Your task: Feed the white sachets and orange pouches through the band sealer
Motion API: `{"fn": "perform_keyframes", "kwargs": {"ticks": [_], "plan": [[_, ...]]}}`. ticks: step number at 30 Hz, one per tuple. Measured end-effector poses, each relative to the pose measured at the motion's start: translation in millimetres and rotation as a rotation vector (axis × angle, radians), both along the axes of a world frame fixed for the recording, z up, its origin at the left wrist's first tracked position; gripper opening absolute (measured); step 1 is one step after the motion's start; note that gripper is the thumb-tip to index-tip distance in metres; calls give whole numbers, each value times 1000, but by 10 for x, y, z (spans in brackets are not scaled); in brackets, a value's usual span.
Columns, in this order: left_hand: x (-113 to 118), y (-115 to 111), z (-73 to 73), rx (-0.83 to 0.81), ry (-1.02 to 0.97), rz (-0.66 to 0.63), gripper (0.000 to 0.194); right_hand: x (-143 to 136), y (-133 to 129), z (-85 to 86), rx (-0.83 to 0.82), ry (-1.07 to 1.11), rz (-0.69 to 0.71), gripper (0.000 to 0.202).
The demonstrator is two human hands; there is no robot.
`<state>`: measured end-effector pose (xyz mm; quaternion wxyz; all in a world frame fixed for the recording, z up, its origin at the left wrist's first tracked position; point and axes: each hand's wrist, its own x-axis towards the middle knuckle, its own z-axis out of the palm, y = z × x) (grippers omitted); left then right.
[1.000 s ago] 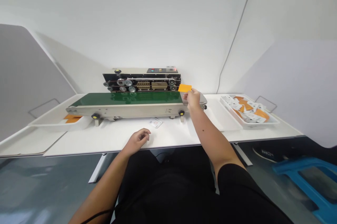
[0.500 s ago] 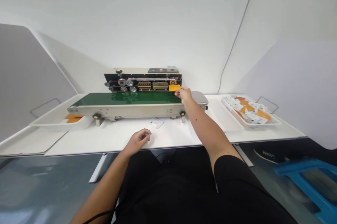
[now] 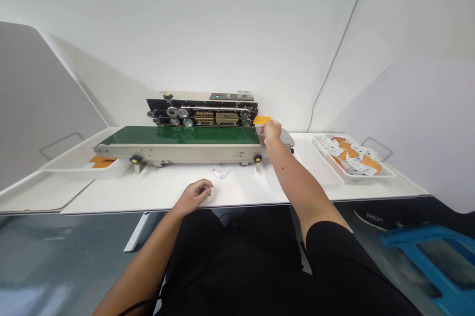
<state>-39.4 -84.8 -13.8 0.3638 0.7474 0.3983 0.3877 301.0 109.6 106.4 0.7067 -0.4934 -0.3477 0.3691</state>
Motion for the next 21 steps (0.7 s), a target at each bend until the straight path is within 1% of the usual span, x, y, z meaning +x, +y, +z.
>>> {"fn": "perform_keyframes", "kwargs": {"ticks": [5, 8, 12, 17, 19, 21], "plan": [[-5, -3, 8, 6, 12, -3, 15, -216, 51, 67, -109, 17, 84, 15], [-7, -5, 15, 3, 27, 2, 15, -300, 45, 92, -130, 0, 149, 15], [0, -7, 25, 4, 30, 13, 16, -377, 29, 91, -124, -44, 173, 21], [5, -8, 29, 5, 31, 0, 14, -435, 19, 76, -74, -79, 136, 21], [1, -9, 23, 9, 26, 3, 14, -387, 10, 75, -49, -75, 78, 23], [-2, -9, 14, 10, 18, 7, 13, -288, -6, 69, -17, -66, -18, 32]]}}
